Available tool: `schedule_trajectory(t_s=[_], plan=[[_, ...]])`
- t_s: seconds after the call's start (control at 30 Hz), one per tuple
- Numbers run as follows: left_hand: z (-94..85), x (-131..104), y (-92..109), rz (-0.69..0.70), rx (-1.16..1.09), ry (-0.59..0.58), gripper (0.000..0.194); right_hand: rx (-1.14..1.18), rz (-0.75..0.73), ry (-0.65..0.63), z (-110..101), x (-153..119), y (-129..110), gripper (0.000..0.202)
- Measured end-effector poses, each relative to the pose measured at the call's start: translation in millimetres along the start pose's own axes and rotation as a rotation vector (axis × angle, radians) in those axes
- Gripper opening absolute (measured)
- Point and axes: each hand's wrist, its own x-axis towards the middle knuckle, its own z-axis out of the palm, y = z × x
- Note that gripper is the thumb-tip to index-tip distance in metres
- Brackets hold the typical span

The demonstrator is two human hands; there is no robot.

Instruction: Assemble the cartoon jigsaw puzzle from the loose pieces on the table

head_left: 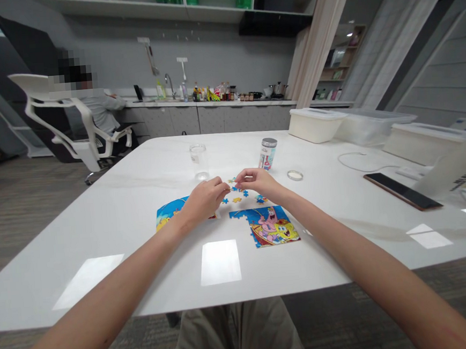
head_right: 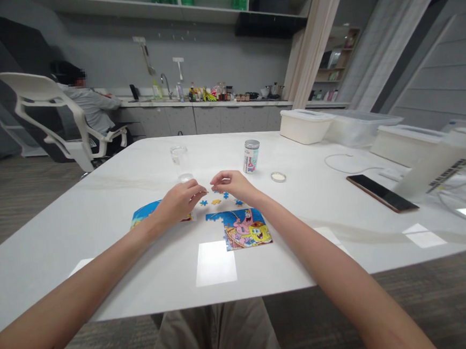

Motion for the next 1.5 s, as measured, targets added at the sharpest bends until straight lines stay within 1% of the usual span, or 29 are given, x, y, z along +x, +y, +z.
schedule_trajectory(t_s=[0.1, 0.2, 0.3, 0.4, 0.53, 0.6, 0.73, 0.83, 0.93, 1.23, 1.37, 1.5], plan=[[0.0, 0, 1, -0.044, 0.011, 0.001, 0.027, -0.127, -0.009, 0.094, -7, 5, 5, 0.013], [-0.1, -1, 2, -0.064, 0.044, -0.027, 0.029, -0.311, -0.021, 0.128, -15, 9, 14, 0.010], [0.2, -1, 1, -0.070, 0.066, -0.038, 0.030, -0.500, -0.061, 0.106, -19, 10, 23, 0.016], [0.0, -1, 0, -0.069, 0.074, -0.055, 0.028, -0.679, -0.107, 0.071, -18, 7, 26, 0.024], [-2.4, -1, 0, -0.094, 0.058, -0.083, 0.021, -0.817, -0.118, 0.017, -12, 2, 23, 0.021], [-3.5, -1, 1, -0.114, 0.055, -0.087, 0.022, -0.843, -0.124, -0.011, -10, 0, 21, 0.018], [-2.8, -1, 2, -0.135, 0.054, -0.090, 0.027, -0.870, -0.193, -0.086, -7, -1, 21, 0.016], [-1.1, -2, 1, -0.145, 0.061, -0.131, 0.026, -0.885, -0.223, -0.125, -7, -2, 23, 0.015], [0.0, -3, 1, -0.161, 0.079, -0.172, 0.025, -0.890, -0.228, -0.133, -7, -2, 23, 0.015], [0.8, -3, -2, -0.214, 0.090, -0.244, 0.024, -0.871, -0.233, -0.160, -7, -3, 21, 0.009], [2.3, -4, -2, -0.200, 0.097, -0.255, 0.023, -0.855, -0.226, -0.176, -6, -3, 19, 0.013], [5.9, -5, -5, -0.187, 0.098, -0.259, 0.024, -0.869, -0.218, -0.177, -5, -3, 17, 0.007]])
